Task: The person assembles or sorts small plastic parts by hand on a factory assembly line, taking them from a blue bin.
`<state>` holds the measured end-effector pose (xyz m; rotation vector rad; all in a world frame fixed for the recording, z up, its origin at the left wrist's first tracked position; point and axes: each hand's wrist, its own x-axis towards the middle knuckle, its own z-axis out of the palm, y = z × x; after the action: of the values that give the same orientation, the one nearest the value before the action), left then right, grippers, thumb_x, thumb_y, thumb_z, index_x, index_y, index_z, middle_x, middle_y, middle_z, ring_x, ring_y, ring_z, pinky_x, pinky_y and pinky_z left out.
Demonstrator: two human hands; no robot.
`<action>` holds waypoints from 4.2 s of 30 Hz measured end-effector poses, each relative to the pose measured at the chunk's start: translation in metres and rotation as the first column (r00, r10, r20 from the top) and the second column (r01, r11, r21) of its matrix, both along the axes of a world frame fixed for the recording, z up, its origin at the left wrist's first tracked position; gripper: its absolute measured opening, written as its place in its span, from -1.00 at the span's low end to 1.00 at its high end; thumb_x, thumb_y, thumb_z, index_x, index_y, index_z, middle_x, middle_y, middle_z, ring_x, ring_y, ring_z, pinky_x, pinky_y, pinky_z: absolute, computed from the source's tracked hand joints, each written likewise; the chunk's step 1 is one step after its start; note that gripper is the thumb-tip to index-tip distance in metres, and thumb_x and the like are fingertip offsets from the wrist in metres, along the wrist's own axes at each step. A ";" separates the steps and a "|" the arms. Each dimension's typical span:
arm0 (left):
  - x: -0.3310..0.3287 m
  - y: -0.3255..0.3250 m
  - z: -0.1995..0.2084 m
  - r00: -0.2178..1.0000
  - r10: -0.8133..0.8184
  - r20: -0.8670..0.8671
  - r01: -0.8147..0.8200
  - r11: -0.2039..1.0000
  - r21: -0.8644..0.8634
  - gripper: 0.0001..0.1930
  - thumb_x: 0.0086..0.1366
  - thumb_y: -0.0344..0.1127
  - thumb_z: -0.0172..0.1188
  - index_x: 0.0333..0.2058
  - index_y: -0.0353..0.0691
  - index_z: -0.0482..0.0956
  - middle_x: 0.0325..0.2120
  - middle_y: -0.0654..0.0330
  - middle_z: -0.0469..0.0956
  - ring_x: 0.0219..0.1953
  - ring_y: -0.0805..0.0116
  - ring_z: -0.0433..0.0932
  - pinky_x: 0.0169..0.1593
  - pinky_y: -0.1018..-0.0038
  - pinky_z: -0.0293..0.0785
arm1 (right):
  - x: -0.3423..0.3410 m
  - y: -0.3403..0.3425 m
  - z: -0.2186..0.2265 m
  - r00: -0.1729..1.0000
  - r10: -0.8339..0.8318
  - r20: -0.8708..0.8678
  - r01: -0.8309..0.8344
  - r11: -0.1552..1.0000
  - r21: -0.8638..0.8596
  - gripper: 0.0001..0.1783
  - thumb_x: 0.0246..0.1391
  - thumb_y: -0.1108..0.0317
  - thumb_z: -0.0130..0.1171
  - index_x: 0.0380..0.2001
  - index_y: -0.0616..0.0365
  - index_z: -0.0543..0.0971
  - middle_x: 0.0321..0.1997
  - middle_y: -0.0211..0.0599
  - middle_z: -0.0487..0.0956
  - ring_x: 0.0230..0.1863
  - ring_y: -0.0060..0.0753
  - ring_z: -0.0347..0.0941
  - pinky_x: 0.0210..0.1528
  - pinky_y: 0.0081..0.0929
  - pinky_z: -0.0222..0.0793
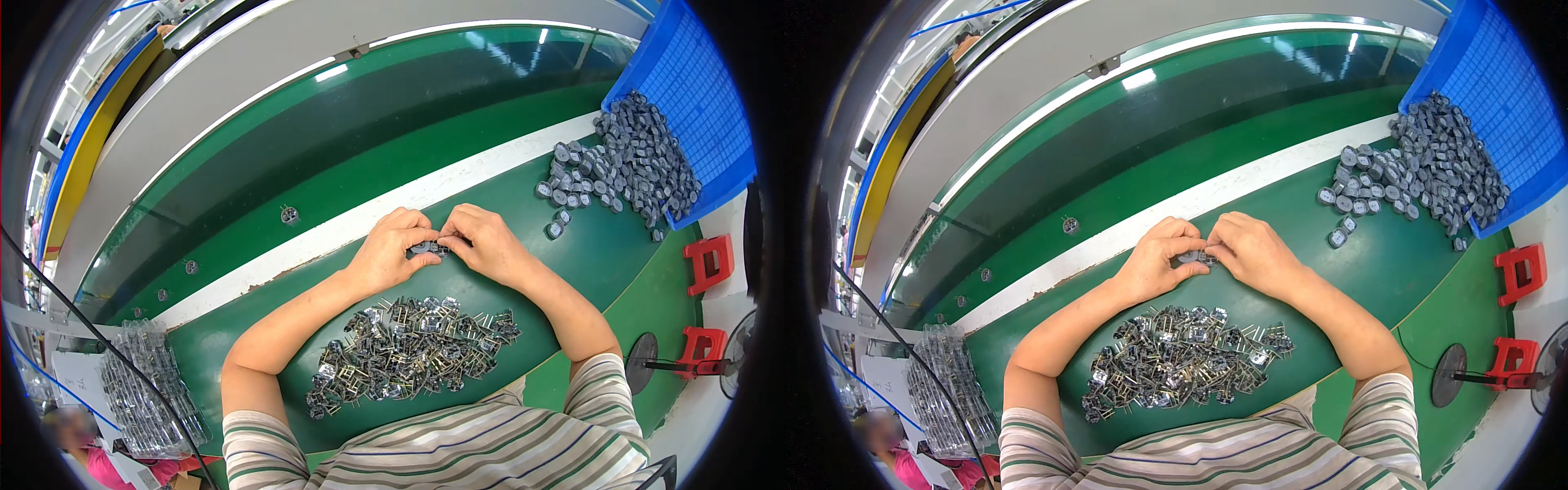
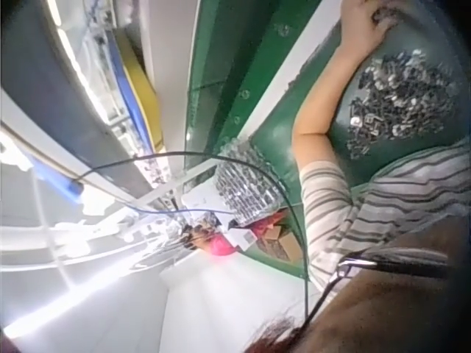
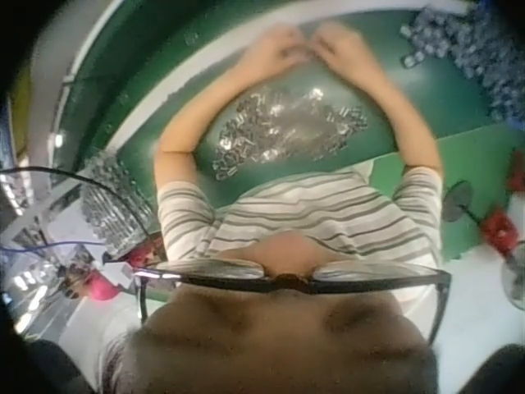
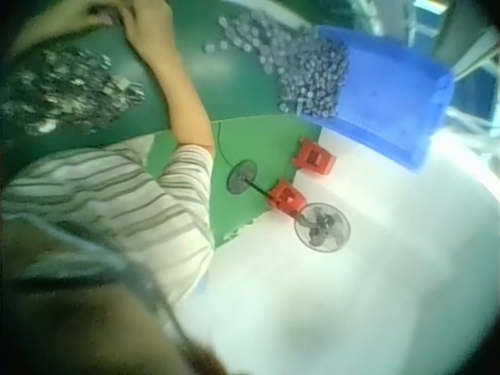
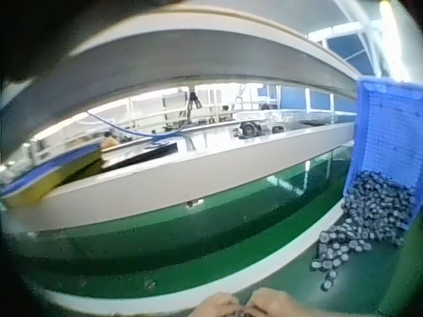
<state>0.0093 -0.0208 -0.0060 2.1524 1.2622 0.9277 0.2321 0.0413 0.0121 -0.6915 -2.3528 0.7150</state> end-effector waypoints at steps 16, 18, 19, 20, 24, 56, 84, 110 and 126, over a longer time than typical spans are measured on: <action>0.000 -0.002 0.001 1.000 -0.003 0.030 0.002 1.000 0.009 -0.62 0.08 -0.24 0.61 -0.13 -0.22 0.79 -0.26 0.18 0.57 -0.16 0.14 0.53 -0.03 0.21 0.50 | -0.003 -0.009 0.002 0.998 0.043 0.034 -0.049 0.981 0.187 -0.77 0.06 0.55 0.41 -0.39 0.26 0.48 -0.33 -0.12 0.52 -0.25 0.06 0.52 -0.23 -0.06 0.45; 0.000 -0.002 0.002 1.000 0.004 -0.009 -0.004 1.000 0.028 -0.63 0.08 -0.22 0.61 -0.16 -0.24 0.79 -0.34 0.19 0.56 -0.23 0.17 0.53 -0.08 0.21 0.48 | -0.002 -0.008 0.000 0.999 0.042 0.024 -0.046 0.982 0.182 -0.77 0.06 0.56 0.41 -0.39 0.26 0.48 -0.34 -0.12 0.52 -0.26 0.06 0.52 -0.24 -0.07 0.45; 0.000 -0.002 0.002 1.000 0.003 -0.009 -0.002 1.000 0.029 -0.63 0.08 -0.22 0.61 -0.16 -0.24 0.79 -0.34 0.19 0.56 -0.23 0.17 0.53 -0.08 0.21 0.48 | -0.002 -0.006 -0.001 0.999 0.051 0.014 -0.053 0.989 0.136 -0.77 0.06 0.56 0.41 -0.39 0.26 0.49 -0.35 -0.12 0.52 -0.28 0.04 0.52 -0.25 -0.08 0.45; -0.001 -0.001 0.001 1.000 -0.002 -0.011 0.003 0.999 0.050 -0.64 0.08 -0.25 0.62 -0.16 -0.24 0.78 -0.38 0.20 0.54 -0.28 0.19 0.52 -0.13 0.24 0.47 | -0.001 -0.005 -0.001 0.998 0.059 0.003 -0.059 0.994 0.091 -0.78 0.06 0.57 0.41 -0.40 0.26 0.49 -0.36 -0.12 0.52 -0.30 0.02 0.52 -0.27 -0.09 0.44; 0.000 -0.003 0.000 1.000 0.001 -0.008 0.000 0.993 0.116 -0.66 0.08 -0.26 0.63 -0.19 -0.23 0.78 -0.45 0.23 0.51 -0.37 0.23 0.49 -0.21 0.28 0.43 | 0.000 -0.001 0.003 0.996 0.087 -0.011 -0.088 0.991 -0.099 -0.79 0.09 0.58 0.40 -0.41 0.27 0.50 -0.37 -0.13 0.53 -0.33 -0.03 0.51 -0.31 -0.13 0.43; -0.059 0.016 0.033 0.972 0.227 -0.067 -0.218 0.968 0.125 -0.62 0.22 -0.27 0.53 -0.03 -0.19 0.66 -0.18 0.17 0.46 -0.14 0.22 0.49 -0.07 0.35 0.48 | 0.004 -0.014 0.004 0.818 0.570 0.069 -0.517 0.784 -0.343 -0.73 0.16 0.12 0.51 -0.21 0.01 0.70 -0.19 -0.54 0.63 -0.05 -0.40 0.46 0.14 -0.30 0.24; -0.018 -0.007 0.032 0.998 -0.019 -0.053 0.013 0.994 -0.111 -0.71 0.37 -0.26 0.39 0.02 -0.20 0.67 -0.31 0.15 0.59 -0.26 0.14 0.64 -0.18 0.25 0.58 | 0.020 0.016 0.014 0.992 -0.005 0.129 0.029 0.982 -0.185 -0.84 0.12 0.33 0.42 -0.35 0.14 0.64 -0.40 -0.26 0.63 -0.28 -0.17 0.59 -0.15 -0.19 0.47; -0.005 -0.006 0.006 0.987 0.051 -0.151 -0.044 0.998 0.049 -0.50 0.01 0.04 0.67 -0.30 -0.15 0.60 -0.42 0.22 0.53 -0.34 0.21 0.57 -0.26 0.27 0.50 | -0.004 -0.006 -0.008 0.998 0.036 -0.053 -0.043 0.991 -0.130 -0.77 0.10 0.37 0.48 -0.44 0.15 0.57 -0.41 -0.29 0.62 -0.32 -0.19 0.58 -0.21 -0.20 0.45; -0.002 -0.007 0.004 0.985 0.114 -0.126 -0.116 0.993 -0.007 -0.57 0.00 -0.09 0.66 -0.27 -0.13 0.63 -0.42 0.24 0.54 -0.30 0.18 0.59 -0.23 0.20 0.52 | -0.012 -0.018 -0.004 0.999 -0.004 0.035 -0.005 0.971 0.237 -0.75 0.15 0.43 0.35 -0.38 0.16 0.41 -0.39 -0.17 0.50 -0.25 0.01 0.52 -0.19 -0.04 0.41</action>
<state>0.0070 -0.0275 -0.0022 2.1757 1.4629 0.8370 0.2201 0.0232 0.0079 -0.6021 -2.4183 0.4138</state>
